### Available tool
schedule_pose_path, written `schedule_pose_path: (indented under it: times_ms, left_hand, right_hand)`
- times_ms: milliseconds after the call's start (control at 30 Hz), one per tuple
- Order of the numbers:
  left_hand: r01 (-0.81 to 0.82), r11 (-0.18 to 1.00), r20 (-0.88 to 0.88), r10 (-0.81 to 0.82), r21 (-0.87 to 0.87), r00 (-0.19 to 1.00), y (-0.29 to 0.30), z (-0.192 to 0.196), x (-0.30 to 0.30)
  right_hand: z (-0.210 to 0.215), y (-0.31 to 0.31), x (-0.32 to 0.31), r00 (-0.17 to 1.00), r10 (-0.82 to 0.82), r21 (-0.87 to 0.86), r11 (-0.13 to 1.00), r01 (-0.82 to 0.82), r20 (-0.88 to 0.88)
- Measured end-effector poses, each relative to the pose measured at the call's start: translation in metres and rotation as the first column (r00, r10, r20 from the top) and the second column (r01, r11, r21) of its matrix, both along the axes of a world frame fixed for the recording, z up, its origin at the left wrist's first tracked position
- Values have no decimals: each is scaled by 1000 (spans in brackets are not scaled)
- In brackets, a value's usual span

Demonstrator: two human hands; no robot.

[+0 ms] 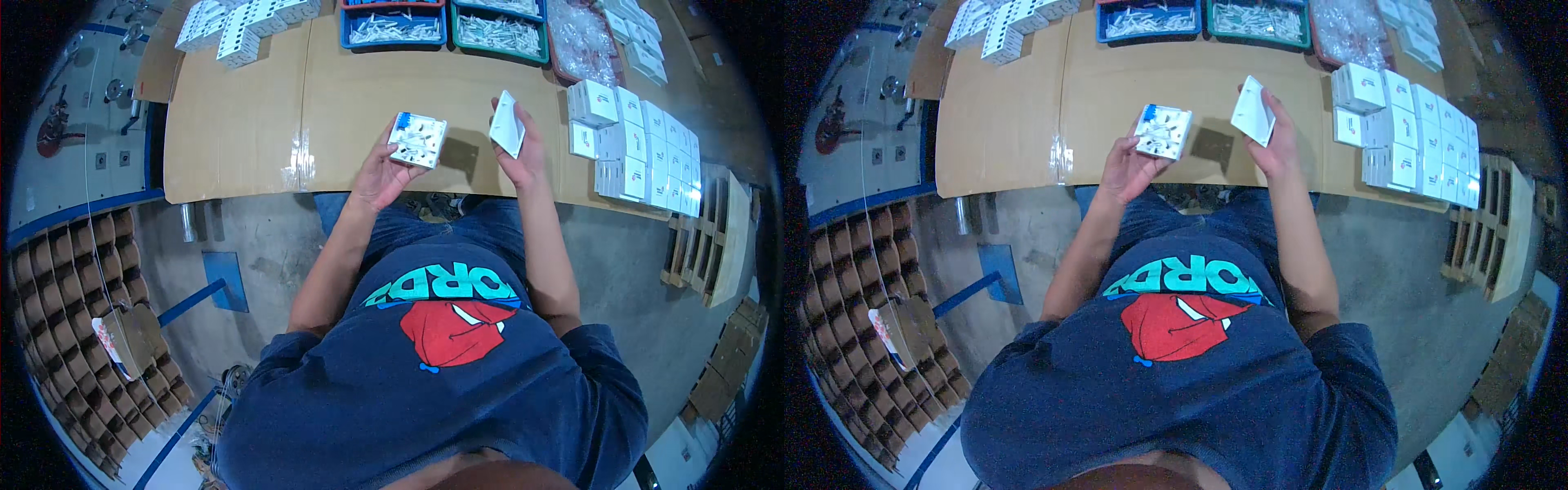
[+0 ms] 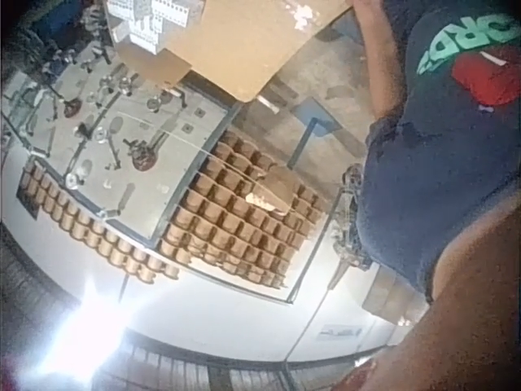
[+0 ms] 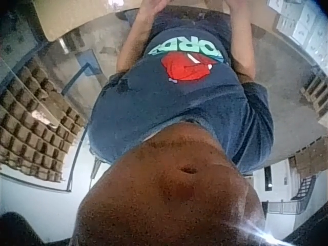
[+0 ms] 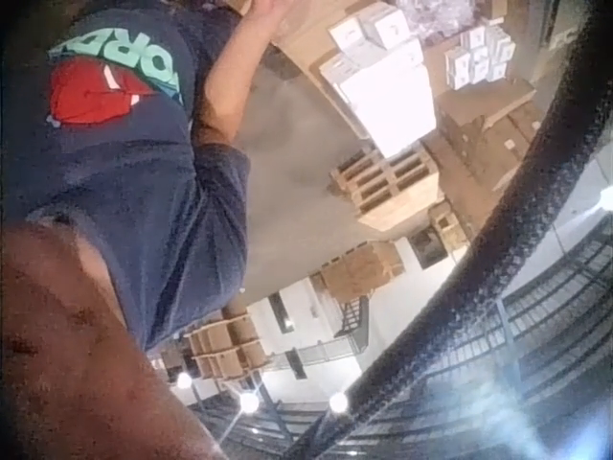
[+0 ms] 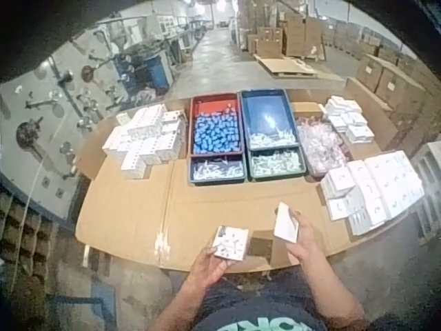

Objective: Assembling electronic units by placing circuit boards and blue components into white plastic housings.

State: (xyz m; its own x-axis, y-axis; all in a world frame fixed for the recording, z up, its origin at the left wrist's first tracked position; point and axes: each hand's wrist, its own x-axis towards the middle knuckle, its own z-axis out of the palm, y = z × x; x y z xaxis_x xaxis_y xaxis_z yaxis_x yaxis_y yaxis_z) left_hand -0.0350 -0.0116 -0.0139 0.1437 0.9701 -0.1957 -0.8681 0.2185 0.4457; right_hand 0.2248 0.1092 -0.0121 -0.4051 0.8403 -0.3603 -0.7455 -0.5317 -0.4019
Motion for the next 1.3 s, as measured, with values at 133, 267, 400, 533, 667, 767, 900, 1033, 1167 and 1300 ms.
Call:
schedule_pose_path:
  times_ms: [133,267,400,533,667,767,900,1033,1167,1300]
  left_hand:
    - [85,992,118,-73,-96,990,-1,-7,-5]
    - [143,981,259,-106,-129,960,1,-9,-4]
    - [165,980,505,-87,-112,859,3,-6,5]
    - [246,961,514,-150,-124,844,4,3,14]
    - [200,978,489,-145,-62,860,5,5,21]
    - [188,982,480,-150,-32,864,7,1,19]
    - [189,981,406,-154,-48,901,5,-2,15]
    - [183,981,347,-147,-72,926,3,1,15]
    - [118,988,321,-81,-96,944,3,8,20]
    - [137,989,344,-108,-60,933,11,7,21]
  right_hand:
    - [2,-3,-3,993,57,34,998,-53,-103]
    - [10,-10,-3,897,117,19,993,-120,-426]
    - [13,-15,-7,808,139,40,989,-142,-573]
    - [20,-14,-10,825,125,86,992,-92,-551]
    - [17,-10,-8,823,108,69,994,-84,-557]
    - [16,-10,-8,815,78,44,997,-64,-574]
    - [17,-13,-7,778,53,-12,997,-77,-626]
    - [10,-15,-4,800,75,-10,995,-101,-596]
    - [26,-17,-12,872,198,159,977,-140,-447]
    - [52,-15,-14,927,224,163,970,-181,-301]
